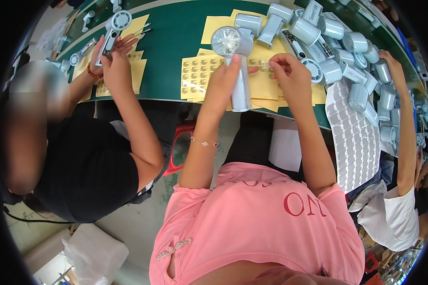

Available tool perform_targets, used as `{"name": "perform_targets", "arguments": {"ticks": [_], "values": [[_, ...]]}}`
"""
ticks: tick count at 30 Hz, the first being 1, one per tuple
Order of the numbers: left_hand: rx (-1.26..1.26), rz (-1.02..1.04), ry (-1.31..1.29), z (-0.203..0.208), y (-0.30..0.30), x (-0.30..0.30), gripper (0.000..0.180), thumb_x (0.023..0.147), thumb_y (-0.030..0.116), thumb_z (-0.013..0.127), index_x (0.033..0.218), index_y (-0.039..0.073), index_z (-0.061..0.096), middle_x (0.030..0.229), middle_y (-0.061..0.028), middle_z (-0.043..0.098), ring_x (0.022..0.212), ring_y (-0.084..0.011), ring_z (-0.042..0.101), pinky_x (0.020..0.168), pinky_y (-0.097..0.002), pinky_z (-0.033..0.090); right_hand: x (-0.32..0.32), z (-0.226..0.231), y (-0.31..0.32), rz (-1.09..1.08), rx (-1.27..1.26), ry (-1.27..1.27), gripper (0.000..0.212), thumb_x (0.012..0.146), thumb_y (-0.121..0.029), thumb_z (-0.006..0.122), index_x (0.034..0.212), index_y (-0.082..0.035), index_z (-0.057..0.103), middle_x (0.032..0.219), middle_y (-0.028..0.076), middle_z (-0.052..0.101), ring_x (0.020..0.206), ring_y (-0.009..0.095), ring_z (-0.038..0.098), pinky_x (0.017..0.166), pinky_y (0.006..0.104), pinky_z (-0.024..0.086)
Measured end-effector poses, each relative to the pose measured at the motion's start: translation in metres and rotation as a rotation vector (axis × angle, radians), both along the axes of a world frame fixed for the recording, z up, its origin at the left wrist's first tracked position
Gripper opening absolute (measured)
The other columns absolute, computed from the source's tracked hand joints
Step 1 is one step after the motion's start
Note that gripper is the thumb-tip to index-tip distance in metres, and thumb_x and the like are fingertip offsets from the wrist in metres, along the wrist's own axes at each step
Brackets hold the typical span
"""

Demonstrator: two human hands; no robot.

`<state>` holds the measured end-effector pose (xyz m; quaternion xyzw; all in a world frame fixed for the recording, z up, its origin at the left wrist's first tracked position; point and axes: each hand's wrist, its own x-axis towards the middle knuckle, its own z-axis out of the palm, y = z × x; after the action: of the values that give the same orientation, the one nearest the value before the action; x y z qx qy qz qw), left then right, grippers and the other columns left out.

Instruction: Peeling labels from a sheet and applying them to the base of portable handheld fans on an assembly line.

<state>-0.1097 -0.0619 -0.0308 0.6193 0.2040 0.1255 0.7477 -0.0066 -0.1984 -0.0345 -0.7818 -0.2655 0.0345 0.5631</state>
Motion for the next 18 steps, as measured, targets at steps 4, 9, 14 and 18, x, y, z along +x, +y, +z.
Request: {"name": "perform_targets", "arguments": {"ticks": [4, 9, 14, 18], "values": [[0.211, 0.047, 0.026, -0.01, -0.011, 0.008, 0.053, 0.095, 0.047, 0.049, 0.106, -0.004, 0.059, 0.095, -0.015, 0.07, 0.084, -0.0211, 0.065, 0.077, -0.0305, 0.049, 0.002, -0.015, 0.011, -0.064, -0.13, -0.135, 0.008, 0.079, -0.003, 0.064, 0.085, 0.003, 0.061, 0.078, 0.017, 0.063, 0.065, 0.028, 0.061, 0.062, 0.0362, 0.048], [0.215, 0.082, -0.026, -0.019, -0.011, 0.009, 0.053, 0.094, 0.046, 0.05, 0.102, -0.006, 0.059, 0.091, -0.0181, 0.069, 0.083, -0.0286, 0.066, 0.076, -0.0337, 0.049, 0.008, -0.024, 0.011, -0.013, -0.234, -0.268, 0.007, 0.079, -0.003, 0.063, 0.082, 0.002, 0.06, 0.08, 0.017, 0.061, 0.073, 0.033, 0.061, 0.066, 0.0424, 0.047], [0.388, 0.061, 0.045, -0.016, -0.01, 0.009, 0.055, 0.093, 0.048, 0.049, 0.095, -0.007, 0.057, 0.082, -0.0253, 0.065, 0.078, -0.0367, 0.065, 0.071, -0.0409, 0.049, 0.011, -0.026, 0.02, -0.038, -0.457, -0.408, 0.01, 0.08, -0.006, 0.064, 0.086, 0.002, 0.061, 0.082, 0.017, 0.062, 0.076, 0.034, 0.061, 0.068, 0.0408, 0.047], [0.477, 0.058, 0.098, -0.009, -0.01, 0.009, 0.058, 0.093, 0.051, 0.047, 0.092, -0.006, 0.057, 0.079, -0.0283, 0.063, 0.077, -0.0414, 0.063, 0.07, -0.0442, 0.048, 0.009, -0.023, 0.016, 0.01, -0.449, -0.411, 0.009, 0.083, -0.007, 0.061, 0.088, 0.0, 0.059, 0.087, 0.016, 0.059, 0.081, 0.036, 0.06, 0.07, 0.0421, 0.047]]}}
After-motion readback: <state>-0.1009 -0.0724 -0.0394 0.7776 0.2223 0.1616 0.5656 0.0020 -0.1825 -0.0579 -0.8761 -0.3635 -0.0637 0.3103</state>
